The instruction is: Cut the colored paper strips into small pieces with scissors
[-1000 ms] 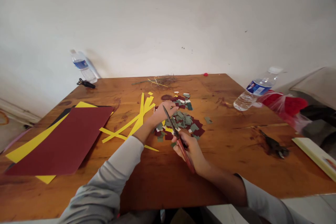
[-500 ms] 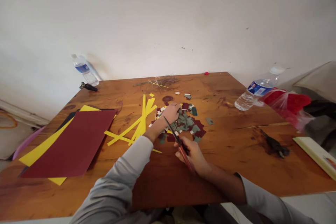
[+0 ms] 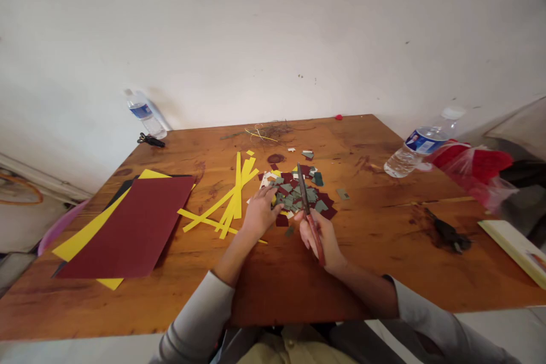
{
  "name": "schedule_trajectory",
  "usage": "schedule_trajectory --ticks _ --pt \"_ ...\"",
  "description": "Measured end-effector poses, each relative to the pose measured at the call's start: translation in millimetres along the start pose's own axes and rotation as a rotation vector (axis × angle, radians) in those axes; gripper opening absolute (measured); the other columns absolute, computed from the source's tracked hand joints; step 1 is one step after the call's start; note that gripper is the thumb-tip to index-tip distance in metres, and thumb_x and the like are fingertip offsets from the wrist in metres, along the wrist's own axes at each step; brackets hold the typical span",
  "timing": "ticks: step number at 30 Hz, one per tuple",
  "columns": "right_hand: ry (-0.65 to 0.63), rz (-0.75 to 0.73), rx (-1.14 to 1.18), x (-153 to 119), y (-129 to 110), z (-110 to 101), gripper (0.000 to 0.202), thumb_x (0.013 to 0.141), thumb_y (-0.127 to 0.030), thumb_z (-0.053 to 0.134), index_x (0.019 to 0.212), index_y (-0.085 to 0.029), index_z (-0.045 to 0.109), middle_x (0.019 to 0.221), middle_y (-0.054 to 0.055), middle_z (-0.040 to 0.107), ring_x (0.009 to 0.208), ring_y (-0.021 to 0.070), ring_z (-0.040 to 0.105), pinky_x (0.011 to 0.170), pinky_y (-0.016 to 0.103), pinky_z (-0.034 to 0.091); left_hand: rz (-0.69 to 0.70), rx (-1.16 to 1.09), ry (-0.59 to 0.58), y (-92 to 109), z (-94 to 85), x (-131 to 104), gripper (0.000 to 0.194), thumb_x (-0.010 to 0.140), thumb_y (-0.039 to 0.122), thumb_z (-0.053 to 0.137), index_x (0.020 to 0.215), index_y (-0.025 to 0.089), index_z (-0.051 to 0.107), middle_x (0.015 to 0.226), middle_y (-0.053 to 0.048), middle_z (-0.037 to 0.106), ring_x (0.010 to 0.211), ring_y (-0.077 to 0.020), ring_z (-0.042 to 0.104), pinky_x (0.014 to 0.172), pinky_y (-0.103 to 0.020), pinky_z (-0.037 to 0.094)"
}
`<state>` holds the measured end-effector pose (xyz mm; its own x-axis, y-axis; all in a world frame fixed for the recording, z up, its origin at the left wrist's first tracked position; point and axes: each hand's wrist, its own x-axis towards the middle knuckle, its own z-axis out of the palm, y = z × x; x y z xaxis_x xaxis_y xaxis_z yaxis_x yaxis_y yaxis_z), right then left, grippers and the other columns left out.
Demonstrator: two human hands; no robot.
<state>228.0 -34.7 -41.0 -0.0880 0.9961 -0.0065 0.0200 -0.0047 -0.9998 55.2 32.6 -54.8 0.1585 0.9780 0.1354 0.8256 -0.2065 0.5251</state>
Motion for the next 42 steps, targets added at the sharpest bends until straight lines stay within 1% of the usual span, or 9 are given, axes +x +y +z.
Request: schedule_trajectory --ticks 3,7,13,17,22,27,31,36,42 --pt "0.04 0.041 0.083 4.6 4.2 0.6 0.041 0.085 -0.063 0.064 0.075 -0.026 0.05 0.045 -0.009 0.034 0.038 0.011 0.031 0.041 0.027 0.027 0.013 -0.164 0.11 -2.3 -0.4 -7.1 0.028 0.09 0.016 0.064 0.115 0.02 0.073 0.128 -0.013 0.075 0.124 -0.0264 0.067 0.112 -0.042 0.049" --pt "0.072 0.096 0.139 10.0 12.2 -0.7 0.04 0.086 -0.062 0.062 0.078 -0.024 0.051 0.045 -0.01 0.036 0.037 0.0101 0.034 0.039 0.024 0.027 -0.1 -0.197 0.254 -5.6 -10.6 0.6 0.022 0.091 0.012 0.054 0.096 0.02 0.074 0.107 -0.01 0.078 0.106 -0.0252 0.071 0.098 -0.039 0.055" --pt "0.03 0.047 -0.05 12.3 9.6 -3.9 0.035 0.086 -0.055 0.067 0.079 -0.024 0.053 0.048 -0.009 0.044 0.041 0.0116 0.041 0.045 0.026 0.034 -0.148 -0.032 0.148 0.9 -8.1 37.2 0.021 0.09 0.012 0.055 0.088 0.021 0.074 0.102 -0.009 0.076 0.105 -0.0239 0.069 0.098 -0.035 0.051" --pt "-0.002 0.054 -0.095 12.8 9.4 -4.5 0.033 0.085 -0.055 0.066 0.08 -0.024 0.054 0.048 -0.009 0.044 0.041 0.0126 0.042 0.045 0.027 0.034 -0.106 -0.003 0.088 6.1 -2.5 54.5 0.009 0.08 0.018 0.075 0.089 0.019 0.073 0.109 -0.012 0.074 0.114 -0.0271 0.065 0.104 -0.038 0.048" --pt "-0.002 0.084 -0.075 11.6 13.8 -4.2 0.034 0.082 -0.056 0.07 0.082 -0.024 0.058 0.048 -0.009 0.043 0.042 0.013 0.042 0.043 0.026 0.032 -0.215 -0.442 0.138 2.3 -2.4 50.8 0.014 0.077 0.011 0.064 0.067 0.021 0.063 0.076 0.0 0.069 0.077 -0.017 0.064 0.079 -0.028 0.05" --pt "-0.042 0.098 0.045 12.7 8.2 -5.9 0.034 0.087 -0.056 0.063 0.081 -0.023 0.056 0.046 -0.01 0.041 0.039 0.0102 0.037 0.043 0.025 0.029 -0.334 -0.802 0.273 2.1 -13.7 35.6 0.006 0.075 0.02 0.064 0.069 0.021 0.062 0.064 0.005 0.06 0.06 -0.0115 0.054 0.062 -0.023 0.043" --pt "-0.055 0.12 0.126 17.4 3.6 -7.5 0.038 0.085 -0.059 0.063 0.08 -0.022 0.055 0.044 -0.011 0.04 0.035 0.0088 0.035 0.04 0.023 0.027 -0.361 -0.982 0.265 6.2 -27.1 27.5 0.008 0.075 0.027 0.065 0.073 0.022 0.059 0.049 0.009 0.047 0.043 -0.0094 0.041 0.046 -0.022 0.031" --pt "-0.081 0.123 0.134 24.2 11.5 -8.7 0.03 0.086 -0.049 0.063 0.076 -0.023 0.053 0.043 -0.01 0.038 0.036 0.0091 0.035 0.04 0.023 0.024 -0.357 -1.121 0.205 9.5 -35.4 26.3 0.016 0.07 0.031 0.069 0.075 0.021 0.057 0.05 0.006 0.054 0.042 -0.0097 0.048 0.045 -0.021 0.033" --pt "-0.089 0.097 0.066 22.0 9.4 -9.4 0.029 0.085 -0.048 0.061 0.073 -0.023 0.052 0.043 -0.008 0.042 0.037 0.0098 0.035 0.042 0.024 0.026 -0.394 -1.13 0.209 5.5 -29.7 19.9 0.021 0.068 0.032 0.07 0.076 0.022 0.054 0.061 0.005 0.058 0.051 -0.0117 0.058 0.049 -0.022 0.039"
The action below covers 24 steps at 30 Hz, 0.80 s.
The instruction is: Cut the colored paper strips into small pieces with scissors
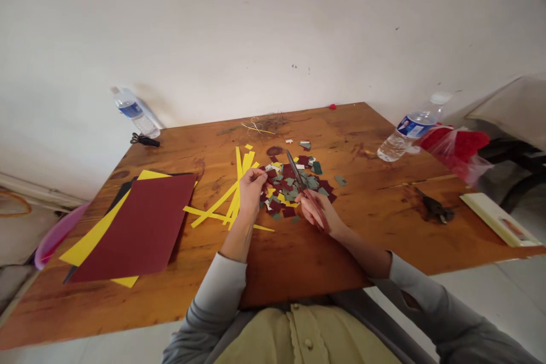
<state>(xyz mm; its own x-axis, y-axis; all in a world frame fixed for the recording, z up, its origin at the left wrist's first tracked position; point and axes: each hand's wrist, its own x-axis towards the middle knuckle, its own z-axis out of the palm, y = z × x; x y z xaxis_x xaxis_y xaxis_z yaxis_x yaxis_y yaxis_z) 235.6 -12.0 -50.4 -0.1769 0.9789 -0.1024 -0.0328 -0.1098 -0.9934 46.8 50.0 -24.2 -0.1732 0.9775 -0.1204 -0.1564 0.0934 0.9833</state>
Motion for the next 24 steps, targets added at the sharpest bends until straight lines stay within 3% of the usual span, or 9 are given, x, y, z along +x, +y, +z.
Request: schedule_trajectory --ticks 4,10,15,19,24 --pt "0.024 -0.03 0.02 -3.6 -2.5 -0.8 0.034 0.084 -0.056 0.063 0.082 -0.022 0.058 0.042 -0.009 0.042 0.036 0.011 0.036 0.04 0.024 0.027 0.051 0.062 -0.075 -10.8 -11.6 -3.7 0.018 0.064 0.024 0.067 0.079 0.02 0.059 0.084 -0.001 0.072 0.067 -0.0139 0.064 0.059 -0.025 0.048" --pt "0.03 -0.184 0.094 -3.2 6.2 -4.2 0.045 0.085 -0.067 0.067 0.088 -0.022 0.059 0.046 -0.009 0.042 0.034 0.0096 0.035 0.038 0.024 0.028 0.301 0.686 0.051 -26.3 -30.0 -11.7 0.007 0.081 0.02 0.064 0.086 0.019 0.069 0.088 -0.006 0.073 0.087 -0.0221 0.068 0.087 -0.037 0.054" --pt "0.039 -0.186 0.093 -2.4 8.1 -5.2 0.05 0.084 -0.073 0.067 0.087 -0.024 0.058 0.046 -0.009 0.043 0.033 0.01 0.035 0.036 0.024 0.028 0.493 1.054 -0.109 -40.3 -20.0 -30.3 0.044 0.071 0.025 0.087 0.112 0.016 0.073 0.127 -0.018 0.072 0.121 -0.0366 0.062 0.108 -0.05 0.047" --pt "0.038 -0.211 0.087 -2.9 8.1 -4.5 0.053 0.083 -0.076 0.067 0.087 -0.024 0.058 0.046 -0.01 0.043 0.033 0.0094 0.036 0.037 0.023 0.028 0.497 1.027 -0.139 -44.8 -13.0 -34.3 0.03 0.078 0.011 0.075 0.107 0.017 0.071 0.116 -0.015 0.073 0.117 -0.0331 0.063 0.106 -0.047 0.049" --pt "0.058 -0.222 0.058 -5.2 10.0 -4.7 0.05 0.085 -0.073 0.066 0.087 -0.023 0.057 0.045 -0.01 0.042 0.033 0.0093 0.036 0.038 0.024 0.027 0.359 0.67 -0.063 -40.1 -11.6 -23.5 0.027 0.076 0.003 0.063 0.096 0.02 0.065 0.092 -0.006 0.071 0.091 -0.0243 0.068 0.088 -0.038 0.054"
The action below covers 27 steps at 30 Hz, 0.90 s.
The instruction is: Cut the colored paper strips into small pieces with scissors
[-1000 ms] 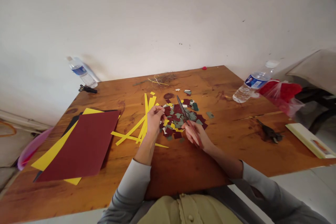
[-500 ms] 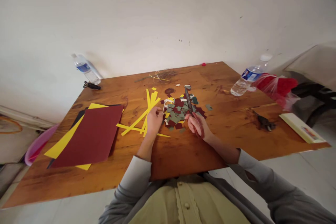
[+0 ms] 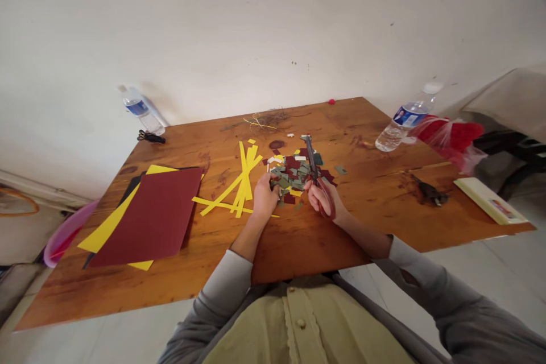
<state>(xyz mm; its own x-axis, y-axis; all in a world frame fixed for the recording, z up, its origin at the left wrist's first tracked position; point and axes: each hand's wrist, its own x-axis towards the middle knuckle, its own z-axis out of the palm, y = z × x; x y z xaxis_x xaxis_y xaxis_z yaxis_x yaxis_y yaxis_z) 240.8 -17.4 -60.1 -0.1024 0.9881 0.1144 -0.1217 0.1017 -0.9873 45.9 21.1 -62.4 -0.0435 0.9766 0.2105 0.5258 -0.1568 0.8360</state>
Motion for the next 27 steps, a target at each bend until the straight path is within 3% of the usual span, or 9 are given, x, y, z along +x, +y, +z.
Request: schedule_trajectory --ticks 3,7,12,14,17,20,23,27 --pt "0.001 0.015 -0.02 -0.8 1.2 -1.2 0.049 0.086 -0.071 0.066 0.087 -0.023 0.058 0.045 -0.01 0.043 0.034 0.0103 0.035 0.038 0.025 0.027 -0.061 -0.168 0.089 4.4 0.3 8.2 0.022 0.079 0.008 0.061 0.097 0.021 0.061 0.087 -0.002 0.069 0.081 -0.0199 0.067 0.081 -0.033 0.053" --pt "-0.008 0.027 -0.018 -1.4 2.1 -1.8 0.045 0.087 -0.067 0.066 0.088 -0.023 0.058 0.046 -0.009 0.044 0.035 0.0102 0.036 0.038 0.024 0.028 0.013 -0.255 0.193 11.2 3.6 11.5 0.02 0.086 0.015 0.059 0.105 0.022 0.06 0.101 -0.004 0.073 0.095 -0.0194 0.07 0.091 -0.033 0.053" --pt "-0.008 0.054 -0.018 -1.5 -0.3 -0.4 0.04 0.088 -0.062 0.066 0.088 -0.023 0.058 0.044 -0.01 0.045 0.035 0.0104 0.036 0.038 0.024 0.028 0.18 -0.284 -0.093 14.0 -1.6 3.8 0.013 0.092 0.026 0.058 0.101 0.022 0.068 0.127 -0.01 0.075 0.13 -0.0251 0.065 0.111 -0.04 0.048" --pt "-0.003 0.065 -0.02 -1.5 -2.3 0.1 0.039 0.088 -0.061 0.065 0.087 -0.023 0.057 0.043 -0.009 0.045 0.034 0.0105 0.037 0.038 0.024 0.028 0.182 -0.272 -0.113 13.4 -7.4 1.2 0.018 0.094 0.034 0.058 0.092 0.021 0.071 0.127 -0.011 0.076 0.136 -0.0276 0.06 0.114 -0.041 0.045" --pt "-0.009 0.062 -0.038 -2.2 -5.8 0.4 0.039 0.089 -0.061 0.065 0.086 -0.023 0.057 0.043 -0.009 0.044 0.035 0.0106 0.037 0.039 0.024 0.029 0.057 -0.204 -0.028 9.7 -14.3 0.8 0.027 0.097 0.036 0.052 0.088 0.02 0.071 0.106 -0.009 0.08 0.11 -0.0254 0.072 0.1 -0.038 0.053" --pt "-0.017 0.053 -0.06 -3.8 -8.8 0.8 0.04 0.088 -0.062 0.065 0.083 -0.024 0.056 0.044 -0.009 0.044 0.036 0.0106 0.038 0.04 0.025 0.03 -0.051 -0.036 0.038 3.6 -13.8 3.5 0.017 0.092 0.022 0.054 0.09 0.019 0.071 0.089 -0.006 0.078 0.086 -0.0226 0.072 0.086 -0.036 0.056" --pt "-0.015 0.056 -0.077 -4.7 -10.9 1.7 0.039 0.088 -0.061 0.065 0.081 -0.024 0.054 0.046 -0.009 0.044 0.037 0.0104 0.038 0.04 0.025 0.03 -0.007 0.124 0.001 -0.5 -6.4 6.4 0.019 0.086 0.012 0.057 0.096 0.019 0.072 0.098 -0.01 0.077 0.095 -0.0254 0.071 0.092 -0.04 0.055" --pt "-0.015 0.065 -0.065 -4.5 -13.9 3.4 0.039 0.086 -0.061 0.066 0.082 -0.024 0.054 0.047 -0.009 0.044 0.037 0.01 0.038 0.039 0.025 0.03 0.163 0.277 -0.067 0.7 6.0 8.4 0.036 0.079 0.019 0.075 0.115 0.019 0.071 0.126 -0.015 0.072 0.12 -0.0329 0.063 0.109 -0.05 0.047"
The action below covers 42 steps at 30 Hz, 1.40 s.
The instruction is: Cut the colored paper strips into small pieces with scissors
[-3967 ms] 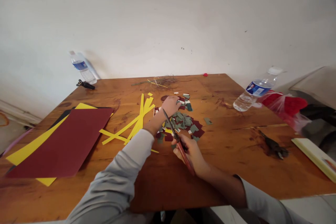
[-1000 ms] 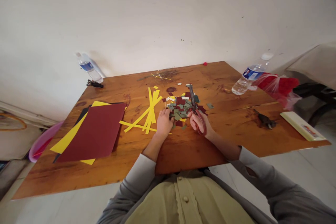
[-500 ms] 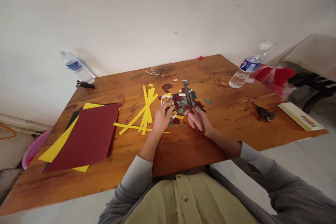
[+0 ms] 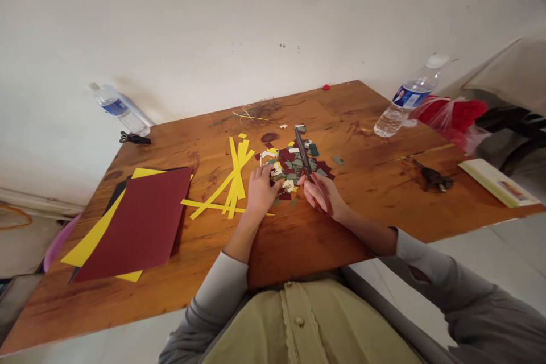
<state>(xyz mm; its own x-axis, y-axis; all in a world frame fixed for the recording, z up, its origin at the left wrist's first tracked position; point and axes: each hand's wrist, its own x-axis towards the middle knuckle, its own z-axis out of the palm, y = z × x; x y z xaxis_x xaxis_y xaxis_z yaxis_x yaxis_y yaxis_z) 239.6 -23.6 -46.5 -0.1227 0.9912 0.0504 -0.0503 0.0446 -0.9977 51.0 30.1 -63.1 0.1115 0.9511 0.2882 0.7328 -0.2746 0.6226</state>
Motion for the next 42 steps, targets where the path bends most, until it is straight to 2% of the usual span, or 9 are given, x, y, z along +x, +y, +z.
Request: schedule_trajectory --ticks 4,7,11,15,20,25,29,37,42 --pt "0.023 0.031 0.009 -0.5 -4.5 1.4 0.039 0.085 -0.061 0.065 0.081 -0.024 0.054 0.045 -0.009 0.044 0.036 0.0098 0.037 0.039 0.024 0.029 0.037 -0.04 -0.073 4.2 4.9 4.9 0.038 0.076 0.006 0.068 0.112 0.019 0.072 0.123 -0.015 0.072 0.117 -0.0311 0.065 0.106 -0.045 0.049" --pt "0.049 0.056 0.007 -0.9 -5.7 2.1 0.039 0.084 -0.061 0.066 0.083 -0.024 0.056 0.042 -0.009 0.043 0.035 0.0109 0.037 0.038 0.024 0.029 -0.019 -0.195 -0.03 6.0 4.8 11.7 0.036 0.075 -0.001 0.058 0.1 0.02 0.071 0.106 -0.009 0.074 0.102 -0.0251 0.069 0.098 -0.038 0.053" --pt "0.058 0.069 0.01 -0.7 -1.3 1.1 0.043 0.083 -0.065 0.068 0.085 -0.024 0.056 0.042 -0.009 0.044 0.035 0.0112 0.036 0.037 0.024 0.027 -0.162 -0.402 0.065 9.3 3.5 23.4 0.021 0.079 0.007 0.063 0.094 0.02 0.07 0.088 -0.003 0.073 0.083 -0.02 0.068 0.087 -0.034 0.054" --pt "0.045 0.032 0.022 -0.9 5.0 -2.1 0.043 0.086 -0.066 0.068 0.087 -0.023 0.058 0.044 -0.007 0.045 0.036 0.0117 0.037 0.039 0.025 0.029 -0.227 -0.589 0.048 6.3 -1.2 31.1 0.028 0.079 0.014 0.067 0.106 0.018 0.071 0.1 -0.007 0.076 0.086 -0.0199 0.069 0.084 -0.034 0.055" --pt "0.042 0.027 0.017 -1.6 4.9 -2.6 0.043 0.088 -0.067 0.066 0.088 -0.024 0.059 0.045 -0.006 0.045 0.036 0.0132 0.037 0.038 0.027 0.028 -0.272 -0.378 0.123 -4.3 -14.3 22.5 0.021 0.077 0.007 0.065 0.094 0.019 0.069 0.095 -0.007 0.073 0.079 -0.0185 0.065 0.081 -0.034 0.054" --pt "0.039 0.048 0.008 -1.4 -0.3 0.3 0.046 0.083 -0.068 0.07 0.086 -0.024 0.058 0.044 -0.007 0.044 0.036 0.013 0.037 0.038 0.026 0.028 -0.181 -0.139 -0.126 7.4 -13.7 5.2 0.019 0.075 0.013 0.075 0.067 0.022 0.06 0.076 -0.004 0.063 0.076 -0.0217 0.061 0.083 -0.038 0.051" --pt "0.022 0.064 -0.007 -1.6 -3.1 -1.0 0.042 0.085 -0.065 0.066 0.082 -0.025 0.056 0.043 -0.007 0.045 0.037 0.0129 0.038 0.037 0.026 0.029 -0.131 -0.112 -0.124 20.4 -10.5 1.0 0.028 0.068 0.007 0.076 0.061 0.023 0.055 0.074 -0.003 0.06 0.078 -0.022 0.06 0.081 -0.035 0.049" --pt "-0.015 0.134 -0.145 1.5 0.0 -3.7 0.03 0.089 -0.047 0.067 0.077 -0.024 0.052 0.045 -0.008 0.049 0.032 0.0087 0.036 0.035 0.023 0.027 -0.384 -0.58 -0.058 18.4 -16.2 7.1 0.008 0.075 0.019 0.071 0.067 0.021 0.072 0.057 0.004 0.056 0.056 -0.0127 0.05 0.061 -0.025 0.042" --pt "0.003 0.135 -0.132 1.6 6.3 -3.3 0.024 0.09 -0.043 0.065 0.083 -0.024 0.053 0.045 -0.009 0.046 0.032 0.0084 0.033 0.034 0.023 0.025 -0.522 -0.782 0.021 17.6 -14.0 10.1 0.013 0.076 0.022 0.068 0.066 0.02 0.061 0.055 0.005 0.055 0.045 -0.0097 0.047 0.048 -0.023 0.039"
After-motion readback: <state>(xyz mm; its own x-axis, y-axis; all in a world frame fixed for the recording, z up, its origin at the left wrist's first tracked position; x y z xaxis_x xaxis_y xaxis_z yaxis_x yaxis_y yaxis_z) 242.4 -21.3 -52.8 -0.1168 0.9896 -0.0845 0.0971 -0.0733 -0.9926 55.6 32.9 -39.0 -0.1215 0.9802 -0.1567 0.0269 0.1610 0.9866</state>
